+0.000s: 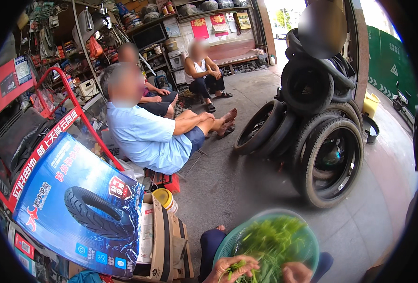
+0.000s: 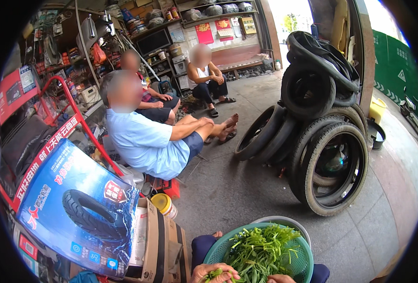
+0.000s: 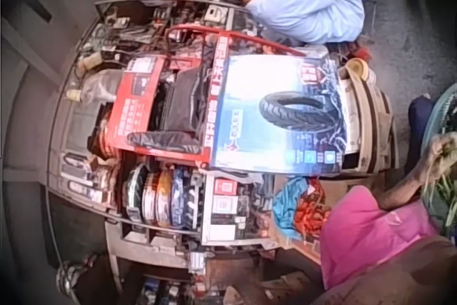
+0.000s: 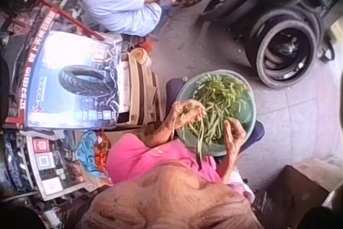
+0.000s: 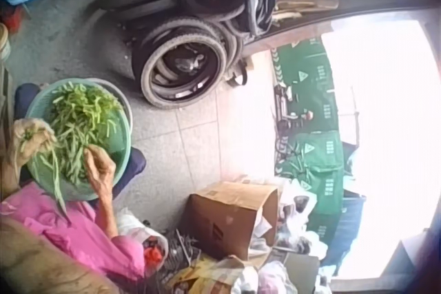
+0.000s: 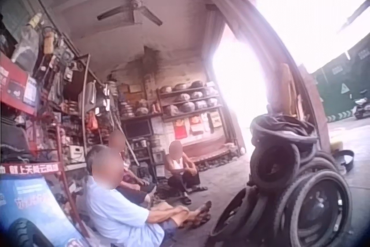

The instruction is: The person sits on the floor and picks through a basket of green leafy vegetables, snapping off stems and separating leaves by hand. The prepared greens are placed back into the basket.

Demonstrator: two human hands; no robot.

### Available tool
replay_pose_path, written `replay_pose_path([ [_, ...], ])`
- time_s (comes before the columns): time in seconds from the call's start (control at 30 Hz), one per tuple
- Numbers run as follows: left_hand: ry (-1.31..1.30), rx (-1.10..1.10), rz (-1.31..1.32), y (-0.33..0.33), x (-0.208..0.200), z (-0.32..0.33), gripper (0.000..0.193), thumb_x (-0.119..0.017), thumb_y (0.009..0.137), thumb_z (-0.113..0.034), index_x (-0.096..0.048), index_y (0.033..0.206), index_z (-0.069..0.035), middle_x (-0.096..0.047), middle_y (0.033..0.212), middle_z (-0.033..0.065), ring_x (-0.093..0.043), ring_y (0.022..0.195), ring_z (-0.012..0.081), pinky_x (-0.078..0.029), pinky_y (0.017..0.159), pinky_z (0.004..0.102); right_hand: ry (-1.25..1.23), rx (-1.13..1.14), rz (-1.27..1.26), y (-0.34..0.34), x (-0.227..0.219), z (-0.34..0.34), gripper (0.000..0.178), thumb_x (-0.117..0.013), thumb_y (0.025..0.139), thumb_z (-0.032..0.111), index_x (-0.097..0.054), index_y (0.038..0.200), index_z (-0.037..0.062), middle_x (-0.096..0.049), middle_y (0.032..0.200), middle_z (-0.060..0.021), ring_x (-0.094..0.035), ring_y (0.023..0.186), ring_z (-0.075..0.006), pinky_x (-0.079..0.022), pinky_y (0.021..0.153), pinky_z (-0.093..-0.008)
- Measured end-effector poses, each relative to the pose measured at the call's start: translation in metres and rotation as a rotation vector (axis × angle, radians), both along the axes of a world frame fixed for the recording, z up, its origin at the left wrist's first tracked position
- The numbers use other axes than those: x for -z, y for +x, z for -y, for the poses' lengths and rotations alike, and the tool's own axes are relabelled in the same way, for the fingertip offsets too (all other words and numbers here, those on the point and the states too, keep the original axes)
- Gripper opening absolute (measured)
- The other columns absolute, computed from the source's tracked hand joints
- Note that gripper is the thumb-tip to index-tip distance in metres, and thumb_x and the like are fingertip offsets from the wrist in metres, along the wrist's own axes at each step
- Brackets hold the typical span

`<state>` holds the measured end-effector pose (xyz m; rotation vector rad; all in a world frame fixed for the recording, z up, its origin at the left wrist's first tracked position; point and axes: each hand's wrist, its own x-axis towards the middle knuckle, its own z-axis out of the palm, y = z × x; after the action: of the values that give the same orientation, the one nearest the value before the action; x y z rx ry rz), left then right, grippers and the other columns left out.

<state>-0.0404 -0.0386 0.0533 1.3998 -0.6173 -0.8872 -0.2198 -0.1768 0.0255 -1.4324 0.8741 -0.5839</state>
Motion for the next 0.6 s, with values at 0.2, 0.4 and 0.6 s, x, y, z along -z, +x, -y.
replay_pose_path([
  [0.2, -0.096, -0.005, -0.013, -0.005, 0.007, 0.009, 0.018, -0.055, 0.102, -0.015, -0.067, 0.104, -0.002, -0.069, 0.087, 0.0042, -0.066, 0.078, 0.0100, -0.052, 0.068, 0.0236, 0.425, -0.284, 0.211, 0.023, -0.026, -0.023, 0.023, -0.072, 0.092, 0.015, -0.072, 0.109, -0.0004, -0.066, 0.078, 0.0032, -0.051, 0.064, -0.0028, -0.038, 0.055, -0.0191],
  [0.4, -0.055, -0.137, 0.270, -0.006, -0.022, 0.021, 0.012, -0.066, 0.095, -0.012, -0.071, 0.102, -0.003, -0.074, 0.098, 0.0128, -0.068, 0.074, 0.0104, -0.044, 0.052, 0.0204, 0.175, -0.186, 0.215, 0.024, -0.021, -0.007, 0.024, -0.073, 0.084, 0.008, -0.069, 0.101, -0.0094, -0.073, 0.086, -0.0135, -0.069, 0.073, -0.0160, -0.056, 0.065, -0.0273],
  [0.6, -0.132, -0.246, -0.140, -0.008, 0.017, 0.034, 0.014, -0.068, 0.093, -0.009, -0.070, 0.101, 0.002, -0.074, 0.100, 0.0155, -0.073, 0.081, 0.0171, -0.046, 0.050, 0.0196, -0.213, 0.042, 0.056, 0.034, -0.013, -0.001, 0.016, -0.074, 0.084, 0.001, -0.068, 0.098, -0.0019, -0.072, 0.079, -0.0067, -0.069, 0.070, -0.0114, -0.055, 0.064, -0.0240],
])
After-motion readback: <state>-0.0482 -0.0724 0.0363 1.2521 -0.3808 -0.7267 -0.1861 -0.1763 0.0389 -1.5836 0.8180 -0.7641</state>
